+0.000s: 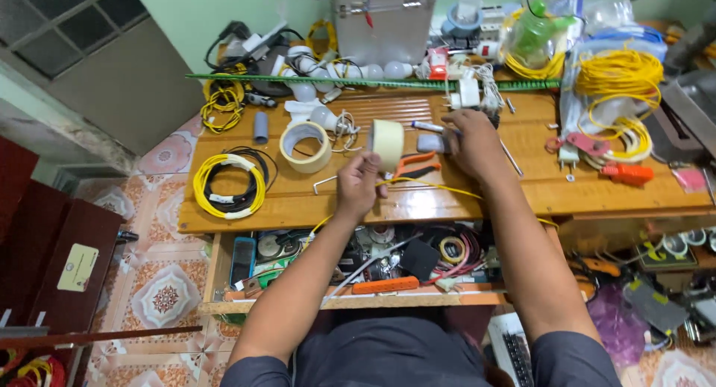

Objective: Organizing and labeling yellow electrical wire bundles using adhesive tape and a marker

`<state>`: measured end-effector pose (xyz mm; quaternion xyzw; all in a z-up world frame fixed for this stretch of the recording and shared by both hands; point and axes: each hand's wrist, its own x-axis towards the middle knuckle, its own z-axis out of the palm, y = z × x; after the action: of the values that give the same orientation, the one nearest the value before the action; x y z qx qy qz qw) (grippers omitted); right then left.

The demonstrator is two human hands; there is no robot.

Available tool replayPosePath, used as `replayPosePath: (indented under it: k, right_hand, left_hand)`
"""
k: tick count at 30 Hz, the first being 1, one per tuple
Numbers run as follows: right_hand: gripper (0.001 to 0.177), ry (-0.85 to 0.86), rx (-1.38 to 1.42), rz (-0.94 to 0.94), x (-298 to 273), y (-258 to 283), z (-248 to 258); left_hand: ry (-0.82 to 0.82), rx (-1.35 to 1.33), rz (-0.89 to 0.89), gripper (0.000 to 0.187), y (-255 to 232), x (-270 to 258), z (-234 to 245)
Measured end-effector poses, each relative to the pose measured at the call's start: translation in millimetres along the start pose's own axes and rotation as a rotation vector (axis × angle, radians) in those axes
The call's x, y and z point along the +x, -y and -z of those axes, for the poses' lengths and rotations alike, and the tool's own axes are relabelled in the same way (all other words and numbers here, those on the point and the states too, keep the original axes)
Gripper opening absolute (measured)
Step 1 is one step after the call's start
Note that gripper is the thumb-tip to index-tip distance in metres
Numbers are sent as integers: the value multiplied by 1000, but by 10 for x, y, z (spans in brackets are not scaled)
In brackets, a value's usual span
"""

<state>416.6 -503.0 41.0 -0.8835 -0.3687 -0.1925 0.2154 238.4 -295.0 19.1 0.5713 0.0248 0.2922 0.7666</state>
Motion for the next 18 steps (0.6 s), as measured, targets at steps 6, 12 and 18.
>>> replayPosePath:
  k: [6, 12, 18]
  right_hand:
    - [21, 257, -235, -81, 206, -210, -341]
    - [24, 404, -321, -77, 385, 23, -88]
    - [23, 307, 19, -129, 307, 321, 244]
  left_hand:
    - [203, 3, 88, 20, -88, -122, -55]
    - [381, 79, 95, 17, 13, -131, -33]
    - [481, 67, 160, 21, -130, -139, -52]
